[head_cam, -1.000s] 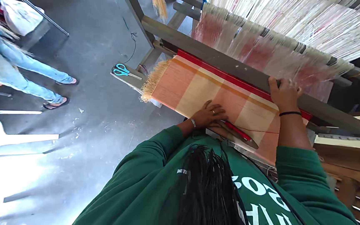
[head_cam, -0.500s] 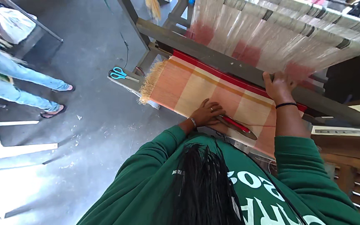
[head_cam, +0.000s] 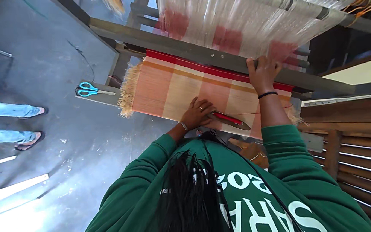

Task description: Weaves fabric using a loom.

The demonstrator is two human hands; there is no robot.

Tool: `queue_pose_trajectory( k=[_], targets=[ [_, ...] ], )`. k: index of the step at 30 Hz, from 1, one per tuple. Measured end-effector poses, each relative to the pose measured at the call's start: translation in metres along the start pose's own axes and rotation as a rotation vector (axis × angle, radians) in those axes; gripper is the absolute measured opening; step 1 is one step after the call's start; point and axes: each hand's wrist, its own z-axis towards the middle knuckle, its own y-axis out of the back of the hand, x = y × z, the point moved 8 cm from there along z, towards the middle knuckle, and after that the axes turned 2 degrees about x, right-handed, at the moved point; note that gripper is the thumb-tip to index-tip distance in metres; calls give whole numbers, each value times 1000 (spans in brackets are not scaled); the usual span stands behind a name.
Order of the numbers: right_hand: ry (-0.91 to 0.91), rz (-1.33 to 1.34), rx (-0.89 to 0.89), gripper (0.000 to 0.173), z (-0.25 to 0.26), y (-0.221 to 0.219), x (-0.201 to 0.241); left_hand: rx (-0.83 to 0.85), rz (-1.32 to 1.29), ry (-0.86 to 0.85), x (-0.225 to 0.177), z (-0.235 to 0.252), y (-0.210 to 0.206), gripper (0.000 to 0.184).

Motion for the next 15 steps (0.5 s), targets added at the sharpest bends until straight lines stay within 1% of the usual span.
queue_pose_trajectory(
  k=[2,9,12,15],
  targets=[
    [13,-42,-61,77,6,-1,-2,-4,1,14,-1,3,-2,49],
    [27,16,9,82,49,3,-2,34,28,74,3,2,-8,52],
    [3,8,32,83,50,3,-2,9,35,92,4,3,-6,51],
    [3,19,31,82,39,1,-3,11,42,102,1,4,-3,52]
  ],
)
